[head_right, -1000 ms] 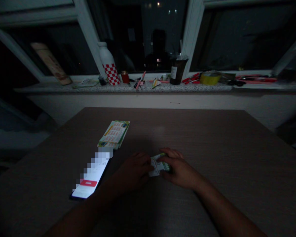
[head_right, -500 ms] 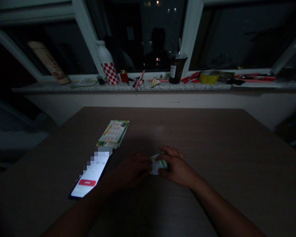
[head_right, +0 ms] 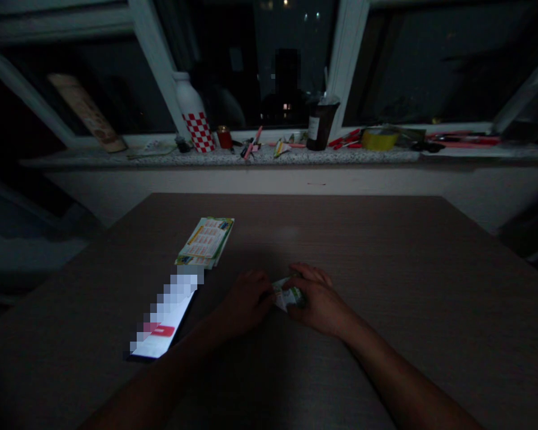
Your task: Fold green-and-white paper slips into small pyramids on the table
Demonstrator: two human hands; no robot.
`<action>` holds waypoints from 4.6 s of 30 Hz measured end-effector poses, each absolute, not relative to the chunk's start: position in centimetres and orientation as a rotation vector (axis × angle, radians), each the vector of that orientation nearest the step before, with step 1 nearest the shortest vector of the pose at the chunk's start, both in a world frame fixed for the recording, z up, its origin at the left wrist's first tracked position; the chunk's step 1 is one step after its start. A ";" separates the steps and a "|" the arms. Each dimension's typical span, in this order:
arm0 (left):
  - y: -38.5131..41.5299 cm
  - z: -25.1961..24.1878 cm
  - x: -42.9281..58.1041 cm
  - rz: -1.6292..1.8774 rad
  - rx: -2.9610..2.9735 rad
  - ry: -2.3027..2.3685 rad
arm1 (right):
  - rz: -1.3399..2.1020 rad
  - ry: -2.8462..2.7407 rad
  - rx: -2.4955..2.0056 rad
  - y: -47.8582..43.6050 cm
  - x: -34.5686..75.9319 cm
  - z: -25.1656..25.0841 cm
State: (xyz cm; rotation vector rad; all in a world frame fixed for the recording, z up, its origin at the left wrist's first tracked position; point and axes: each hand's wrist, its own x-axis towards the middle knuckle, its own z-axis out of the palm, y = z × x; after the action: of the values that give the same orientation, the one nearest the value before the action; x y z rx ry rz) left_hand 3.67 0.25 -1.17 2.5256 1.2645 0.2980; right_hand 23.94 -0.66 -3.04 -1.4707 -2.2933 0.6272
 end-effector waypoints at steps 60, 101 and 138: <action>-0.1 -1.3 5.2 0.165 2.510 1.572 | 0.616 -2.388 -1.417 -0.3 23.9 -2.3; 0.3 -2.8 3.2 0.436 2.516 1.702 | 0.351 -2.311 -1.480 -1.2 22.8 -4.1; 0.1 -2.0 3.2 0.480 2.613 1.210 | 0.461 -2.419 -1.271 -0.7 24.9 -3.5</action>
State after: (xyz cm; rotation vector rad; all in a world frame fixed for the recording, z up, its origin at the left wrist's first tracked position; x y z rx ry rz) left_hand 3.25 0.13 -2.03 2.6128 1.2096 0.4796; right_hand 24.93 -0.68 -3.52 -1.2710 -2.4186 0.4611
